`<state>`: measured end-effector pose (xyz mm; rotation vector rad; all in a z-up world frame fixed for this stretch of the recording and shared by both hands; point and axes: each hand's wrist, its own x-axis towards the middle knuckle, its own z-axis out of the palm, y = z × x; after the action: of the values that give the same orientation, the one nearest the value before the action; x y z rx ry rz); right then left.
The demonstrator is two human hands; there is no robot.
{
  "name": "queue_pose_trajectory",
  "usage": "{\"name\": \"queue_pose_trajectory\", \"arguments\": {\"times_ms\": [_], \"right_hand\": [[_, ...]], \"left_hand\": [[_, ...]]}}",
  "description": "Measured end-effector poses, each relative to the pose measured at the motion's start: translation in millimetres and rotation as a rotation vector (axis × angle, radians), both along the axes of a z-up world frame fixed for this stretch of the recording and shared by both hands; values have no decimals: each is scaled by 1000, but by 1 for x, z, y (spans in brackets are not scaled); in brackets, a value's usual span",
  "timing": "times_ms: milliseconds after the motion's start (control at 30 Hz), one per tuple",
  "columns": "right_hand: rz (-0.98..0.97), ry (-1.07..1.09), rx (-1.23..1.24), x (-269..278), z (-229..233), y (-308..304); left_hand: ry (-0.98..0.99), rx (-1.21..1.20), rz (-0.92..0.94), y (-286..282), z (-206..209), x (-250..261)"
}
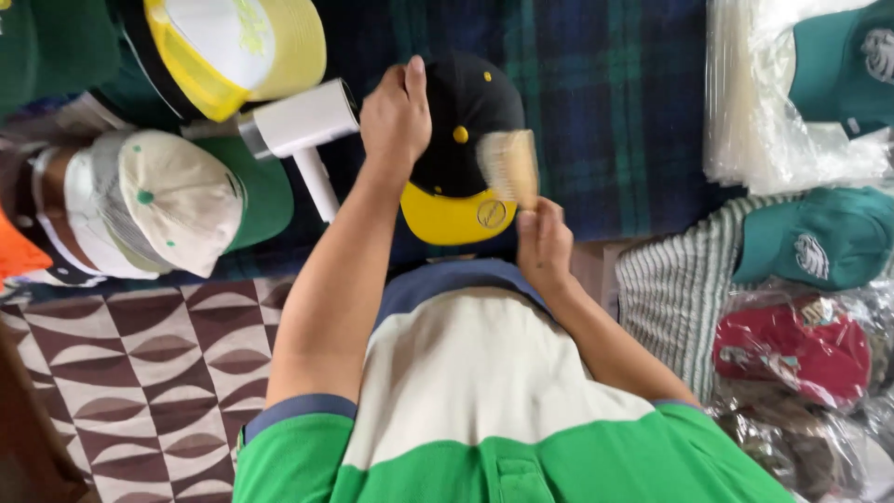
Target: A person uses a wooden brush to clean a yellow and black baseball cap on a workbench.
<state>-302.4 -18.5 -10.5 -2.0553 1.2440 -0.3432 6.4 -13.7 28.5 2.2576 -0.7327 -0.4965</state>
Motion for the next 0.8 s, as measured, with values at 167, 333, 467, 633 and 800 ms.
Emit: {"name": "queue_pose_trajectory", "arguments": {"times_ms": [167, 333, 467, 633, 800], "right_hand": [[-175, 69, 161, -2, -25, -33], [123, -180, -112, -37, 10, -31], [722, -22, -397, -29, 22, -38], [821, 329, -437, -29, 10, -112], [459, 173, -610, -85, -2, -153]], "left_hand": [[133, 39, -2, 1, 22, -6], [16, -32, -8, 4, 16, -2], [5, -25, -5, 5, 6, 0], [-11, -62, -24, 9, 10, -4], [60, -23, 4, 7, 20, -4]]}}
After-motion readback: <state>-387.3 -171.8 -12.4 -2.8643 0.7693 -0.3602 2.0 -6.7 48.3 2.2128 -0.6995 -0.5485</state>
